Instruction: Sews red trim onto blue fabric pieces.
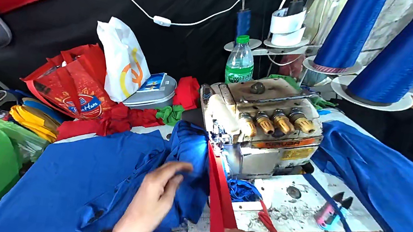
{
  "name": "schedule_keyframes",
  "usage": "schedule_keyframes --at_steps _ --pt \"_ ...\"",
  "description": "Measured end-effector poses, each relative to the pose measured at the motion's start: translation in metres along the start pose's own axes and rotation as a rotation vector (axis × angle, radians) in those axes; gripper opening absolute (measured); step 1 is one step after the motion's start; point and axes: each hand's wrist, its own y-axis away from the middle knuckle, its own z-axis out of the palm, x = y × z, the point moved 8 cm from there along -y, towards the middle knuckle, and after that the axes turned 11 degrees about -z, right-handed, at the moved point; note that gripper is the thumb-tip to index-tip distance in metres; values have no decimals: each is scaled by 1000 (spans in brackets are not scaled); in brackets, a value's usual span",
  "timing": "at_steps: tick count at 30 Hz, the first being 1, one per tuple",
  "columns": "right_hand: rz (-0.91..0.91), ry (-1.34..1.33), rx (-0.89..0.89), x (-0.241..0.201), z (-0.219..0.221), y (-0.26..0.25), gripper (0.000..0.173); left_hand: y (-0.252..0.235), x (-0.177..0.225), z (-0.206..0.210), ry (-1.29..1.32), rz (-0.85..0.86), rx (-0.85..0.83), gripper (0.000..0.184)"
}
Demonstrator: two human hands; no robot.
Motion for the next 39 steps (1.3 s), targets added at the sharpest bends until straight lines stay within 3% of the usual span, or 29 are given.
schedule_keyframes --at_steps 3,6,10,13,15,18,21,25,30,36,39 --pt "-27 70 31 2 -3 2 15 -26 -24 1 -302 80 12 30" --pt "-8 44 50 4 2 -3 16 -35 -49 6 -277 -64 -150 34" --pt "-25 38 21 9 19 -20 16 -19 -55 -7 -422 58 -117 23" --pt "-136 120 54 16 37 -40 21 6 -39 -35 -642 241 -57 29" --pt "-220 180 68 21 52 -57 21 30 -13 -53 -633 355 -89 33" --pt "-238 195 21 28 74 -86 19 65 31 -65 -447 475 -277 30" --pt "-219 210 -75 33 91 -95 17 79 54 -77 -376 473 -449 31" --pt "-148 245 -182 39 91 -78 20 78 51 -101 -517 514 -286 31" --pt "-13 219 -371 39 88 -55 16 71 36 -92 -683 528 -162 31" --pt "22 268 -382 49 99 -68 15 63 24 -104 -328 444 -145 27" --pt "23 197 -350 41 113 -77 20 68 30 -109 -312 446 -134 21"
